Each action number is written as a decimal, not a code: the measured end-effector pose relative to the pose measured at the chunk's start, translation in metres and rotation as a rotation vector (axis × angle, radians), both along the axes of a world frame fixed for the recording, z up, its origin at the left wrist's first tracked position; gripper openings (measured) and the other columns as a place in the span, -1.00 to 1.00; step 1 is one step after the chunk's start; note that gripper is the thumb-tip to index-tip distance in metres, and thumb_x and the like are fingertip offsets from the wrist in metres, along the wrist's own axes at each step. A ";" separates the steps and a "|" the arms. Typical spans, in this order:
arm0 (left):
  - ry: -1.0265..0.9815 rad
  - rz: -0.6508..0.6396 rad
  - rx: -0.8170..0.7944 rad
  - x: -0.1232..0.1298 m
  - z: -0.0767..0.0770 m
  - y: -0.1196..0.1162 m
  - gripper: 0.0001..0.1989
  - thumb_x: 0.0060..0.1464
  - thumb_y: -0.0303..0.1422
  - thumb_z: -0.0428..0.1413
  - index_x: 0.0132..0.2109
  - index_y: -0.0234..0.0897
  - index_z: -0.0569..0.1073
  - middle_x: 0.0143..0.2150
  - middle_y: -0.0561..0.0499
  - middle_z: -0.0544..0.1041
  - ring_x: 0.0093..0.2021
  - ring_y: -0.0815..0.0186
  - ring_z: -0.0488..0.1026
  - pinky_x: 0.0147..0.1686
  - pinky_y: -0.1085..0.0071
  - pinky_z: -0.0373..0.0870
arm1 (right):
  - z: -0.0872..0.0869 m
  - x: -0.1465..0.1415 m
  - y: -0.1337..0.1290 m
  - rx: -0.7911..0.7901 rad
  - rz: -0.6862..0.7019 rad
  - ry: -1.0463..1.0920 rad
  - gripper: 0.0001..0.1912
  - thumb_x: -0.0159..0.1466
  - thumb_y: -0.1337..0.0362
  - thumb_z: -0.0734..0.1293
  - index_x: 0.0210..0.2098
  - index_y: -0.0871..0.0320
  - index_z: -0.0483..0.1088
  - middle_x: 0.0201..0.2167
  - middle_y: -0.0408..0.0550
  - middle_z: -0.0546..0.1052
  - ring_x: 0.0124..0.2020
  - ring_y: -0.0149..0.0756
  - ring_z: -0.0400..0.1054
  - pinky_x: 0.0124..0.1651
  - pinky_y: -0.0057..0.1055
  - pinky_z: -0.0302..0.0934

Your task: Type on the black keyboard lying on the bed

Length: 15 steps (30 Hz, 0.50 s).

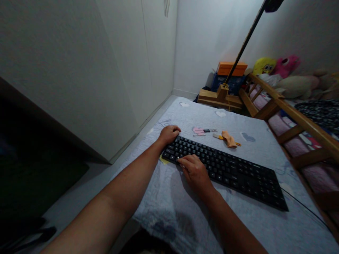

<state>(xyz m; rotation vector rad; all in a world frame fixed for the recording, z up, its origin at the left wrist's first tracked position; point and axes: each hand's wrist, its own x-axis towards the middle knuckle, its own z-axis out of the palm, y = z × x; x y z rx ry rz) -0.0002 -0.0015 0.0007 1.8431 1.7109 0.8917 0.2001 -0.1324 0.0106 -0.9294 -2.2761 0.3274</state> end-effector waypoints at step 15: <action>-0.005 0.002 -0.007 0.000 0.003 -0.001 -0.70 0.09 -0.41 0.07 -0.14 -0.25 0.68 -0.13 -0.02 0.71 -0.07 0.20 0.60 0.08 0.33 0.46 | 0.000 -0.007 0.010 -0.070 -0.008 0.076 -0.76 0.41 0.45 0.28 -0.17 0.15 0.61 -0.27 0.02 0.64 -0.20 -0.18 0.45 -0.10 -0.28 0.36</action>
